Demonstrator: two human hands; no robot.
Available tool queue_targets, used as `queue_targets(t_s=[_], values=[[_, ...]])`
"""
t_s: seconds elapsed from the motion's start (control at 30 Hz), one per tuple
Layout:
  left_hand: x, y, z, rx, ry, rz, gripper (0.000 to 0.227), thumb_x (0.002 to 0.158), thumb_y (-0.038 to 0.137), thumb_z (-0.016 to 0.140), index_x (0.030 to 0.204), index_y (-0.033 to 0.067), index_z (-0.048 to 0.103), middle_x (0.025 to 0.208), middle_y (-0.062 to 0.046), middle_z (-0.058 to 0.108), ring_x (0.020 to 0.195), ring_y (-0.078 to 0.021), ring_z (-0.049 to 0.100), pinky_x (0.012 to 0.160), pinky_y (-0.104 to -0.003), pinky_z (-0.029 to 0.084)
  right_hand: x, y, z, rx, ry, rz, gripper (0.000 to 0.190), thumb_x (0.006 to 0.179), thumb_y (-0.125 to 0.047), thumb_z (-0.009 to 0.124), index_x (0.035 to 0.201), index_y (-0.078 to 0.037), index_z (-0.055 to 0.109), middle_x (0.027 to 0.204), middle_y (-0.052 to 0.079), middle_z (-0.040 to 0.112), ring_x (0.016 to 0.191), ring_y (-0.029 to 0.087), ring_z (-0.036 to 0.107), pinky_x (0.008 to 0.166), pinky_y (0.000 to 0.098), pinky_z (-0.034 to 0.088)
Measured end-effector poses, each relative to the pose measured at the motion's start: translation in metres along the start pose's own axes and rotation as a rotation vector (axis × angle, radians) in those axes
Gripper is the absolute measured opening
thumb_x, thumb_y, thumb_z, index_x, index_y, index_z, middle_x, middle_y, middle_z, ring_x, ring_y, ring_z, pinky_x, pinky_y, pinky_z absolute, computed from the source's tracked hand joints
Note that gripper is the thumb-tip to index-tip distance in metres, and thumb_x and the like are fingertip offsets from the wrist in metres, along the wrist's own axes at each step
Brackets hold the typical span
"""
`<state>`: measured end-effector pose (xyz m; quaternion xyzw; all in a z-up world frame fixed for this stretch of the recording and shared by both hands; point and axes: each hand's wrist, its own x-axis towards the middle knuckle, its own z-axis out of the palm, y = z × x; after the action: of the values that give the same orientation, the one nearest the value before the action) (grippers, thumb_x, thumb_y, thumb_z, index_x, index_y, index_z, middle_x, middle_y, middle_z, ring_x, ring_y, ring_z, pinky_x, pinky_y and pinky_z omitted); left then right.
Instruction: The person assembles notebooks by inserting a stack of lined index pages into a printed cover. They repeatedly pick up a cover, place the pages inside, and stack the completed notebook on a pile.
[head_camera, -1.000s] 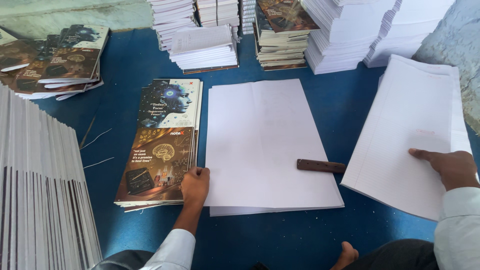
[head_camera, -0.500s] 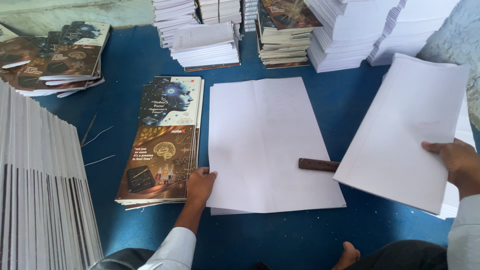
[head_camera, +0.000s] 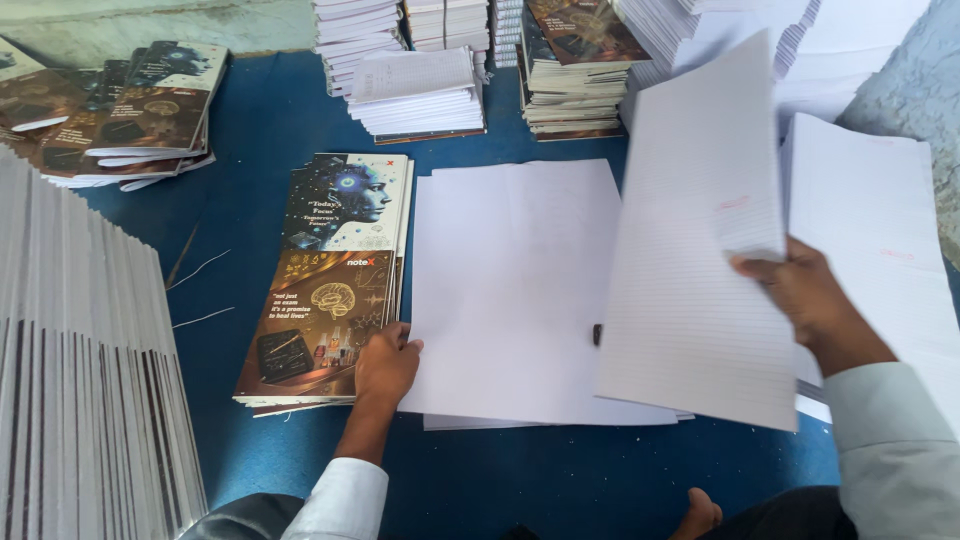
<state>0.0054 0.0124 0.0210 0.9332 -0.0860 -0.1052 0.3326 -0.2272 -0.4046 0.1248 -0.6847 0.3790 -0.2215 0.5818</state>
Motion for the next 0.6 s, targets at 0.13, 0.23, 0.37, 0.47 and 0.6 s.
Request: queue_targets(t_s=[0.13,0.23,0.37,0.47,0.6], values=[[-0.004,-0.001,-0.012,0.034,0.0,0.013,0.038,0.087,0.025,0.072,0.123,0.0137,0.071,0.109,-0.012,0.077,0.105,-0.0314,0.072,0.094,-0.042,0.054,-0.016,-0.011,0.054,-0.08,-0.065,0.035,0.047,0.089,-0.009,0.066,0.135,-0.002,0.061,0.119,0.024,0.071,0.103,0.033,0.071,0.088,0.0436,0.057],[-0.004,0.0,-0.017,0.086,-0.002,0.013,0.037,0.087,0.026,0.072,0.122,0.0155,0.071,0.11,-0.013,0.075,0.107,-0.0329,0.07,0.095,-0.044,0.053,-0.019,-0.01,0.079,-0.205,-0.108,0.018,0.051,0.089,-0.011,0.066,0.139,-0.005,0.058,0.122,0.025,0.07,0.103,0.034,0.071,0.091,0.0438,0.054],[-0.008,0.005,-0.017,0.107,-0.014,-0.004,0.036,0.089,0.028,0.07,0.123,0.017,0.07,0.109,-0.012,0.076,0.107,-0.0324,0.07,0.096,-0.044,0.053,-0.02,-0.004,0.104,-0.264,-0.178,0.012,0.052,0.09,-0.012,0.063,0.141,-0.004,0.058,0.119,0.028,0.072,0.096,0.036,0.074,0.089,0.0436,0.055],[-0.011,0.012,-0.019,0.116,-0.024,-0.027,0.035,0.091,0.028,0.068,0.124,0.0189,0.069,0.11,-0.013,0.075,0.108,-0.0337,0.069,0.096,-0.045,0.052,-0.022,-0.007,0.121,-0.267,-0.195,0.068,0.051,0.091,-0.012,0.063,0.14,-0.002,0.057,0.114,0.03,0.072,0.087,0.037,0.075,0.083,0.0447,0.058],[-0.02,0.024,-0.023,0.153,0.028,0.054,0.032,0.093,0.027,0.063,0.124,0.0199,0.069,0.11,-0.017,0.073,0.107,-0.039,0.067,0.095,-0.048,0.051,-0.027,-0.012,0.137,-0.269,-0.177,0.151,0.049,0.092,-0.013,0.063,0.139,-0.001,0.056,0.106,0.032,0.073,0.075,0.035,0.074,0.075,0.0447,0.059]])
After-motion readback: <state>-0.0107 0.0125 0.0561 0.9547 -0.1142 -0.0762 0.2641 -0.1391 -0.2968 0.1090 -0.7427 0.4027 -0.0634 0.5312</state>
